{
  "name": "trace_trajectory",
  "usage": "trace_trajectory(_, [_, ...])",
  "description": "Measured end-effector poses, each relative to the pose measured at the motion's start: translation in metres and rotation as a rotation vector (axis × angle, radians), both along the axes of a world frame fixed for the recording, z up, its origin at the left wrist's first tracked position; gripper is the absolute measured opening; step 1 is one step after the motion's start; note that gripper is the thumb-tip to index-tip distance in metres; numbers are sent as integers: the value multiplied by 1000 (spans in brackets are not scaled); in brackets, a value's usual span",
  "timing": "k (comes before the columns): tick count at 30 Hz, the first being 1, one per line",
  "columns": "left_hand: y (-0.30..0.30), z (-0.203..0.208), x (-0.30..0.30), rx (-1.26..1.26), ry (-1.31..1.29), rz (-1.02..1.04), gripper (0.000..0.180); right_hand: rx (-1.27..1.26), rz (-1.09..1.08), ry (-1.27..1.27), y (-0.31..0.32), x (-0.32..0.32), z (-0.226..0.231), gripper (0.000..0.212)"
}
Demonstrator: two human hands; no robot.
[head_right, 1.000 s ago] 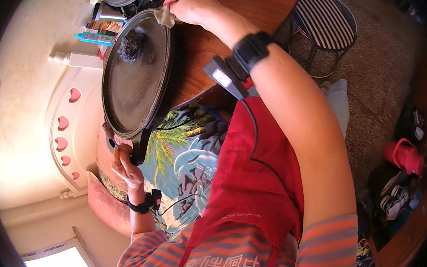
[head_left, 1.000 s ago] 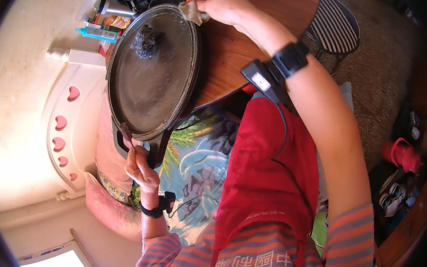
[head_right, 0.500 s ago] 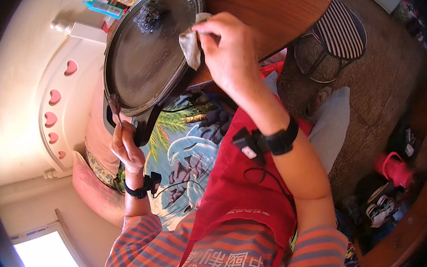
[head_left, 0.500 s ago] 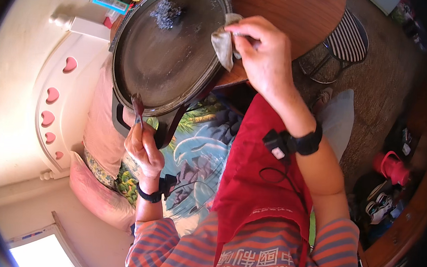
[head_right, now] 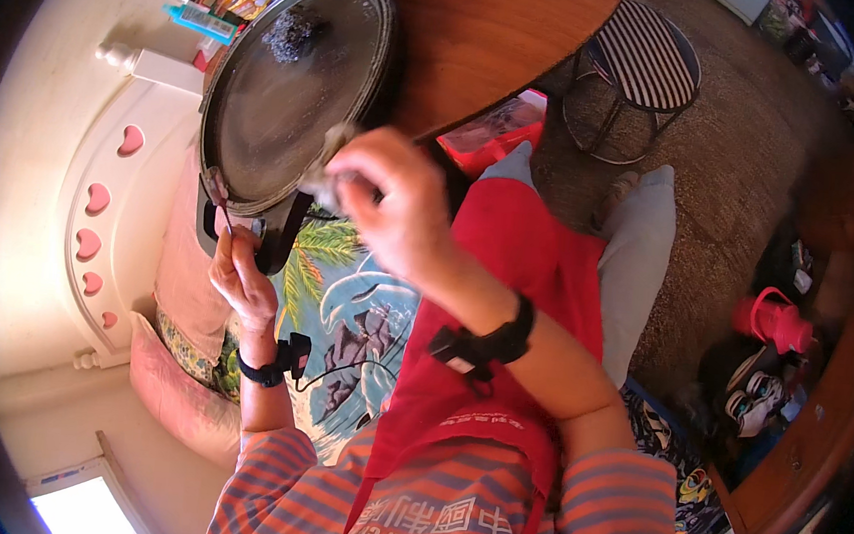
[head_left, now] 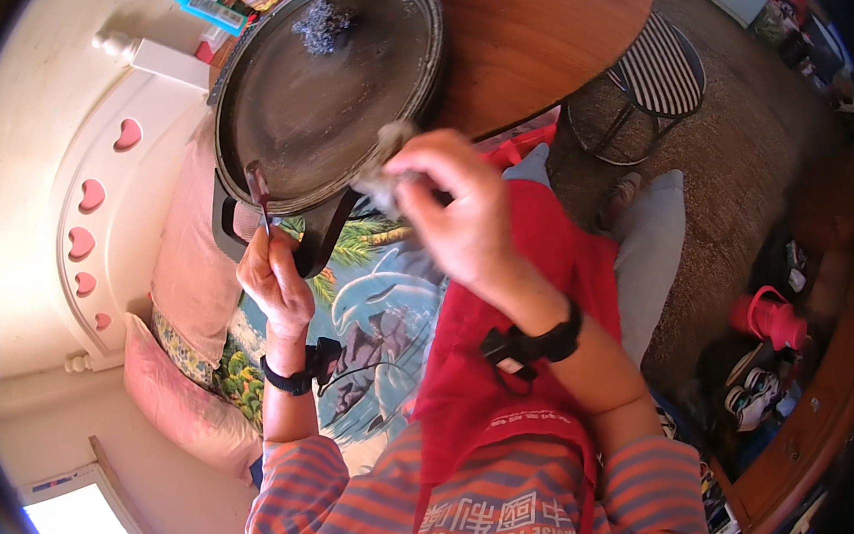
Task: The person cleans a griddle pan using a steel wool scourer and a cloth. They scrub the surface of the pan, wipe it with the cloth, and remove debris by hand.
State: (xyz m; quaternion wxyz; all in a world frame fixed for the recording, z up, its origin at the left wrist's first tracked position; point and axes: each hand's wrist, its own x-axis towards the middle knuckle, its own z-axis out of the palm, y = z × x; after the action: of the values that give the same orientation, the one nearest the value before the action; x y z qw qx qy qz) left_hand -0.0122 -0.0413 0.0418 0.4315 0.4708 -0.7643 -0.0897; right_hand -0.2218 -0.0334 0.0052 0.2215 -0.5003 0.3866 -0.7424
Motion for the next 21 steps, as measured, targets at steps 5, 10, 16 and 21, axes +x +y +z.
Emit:
trace_trajectory(5, [2,2,-3,-23,-38,-9,25,203,-104,84,-77,-113,5,18])
trace_trajectory(10, [-2,-3,-2,-4,-17,-7,24,275,-92,410,-202,-144,0,25])
trace_trajectory(16, [3,-1,3,-1,-41,-2,26,437,-245,462,-128,-116,15,19])
trace_trajectory(21, [3,-1,4,1,-81,7,26,332,-265,486,-60,-81,22,12])
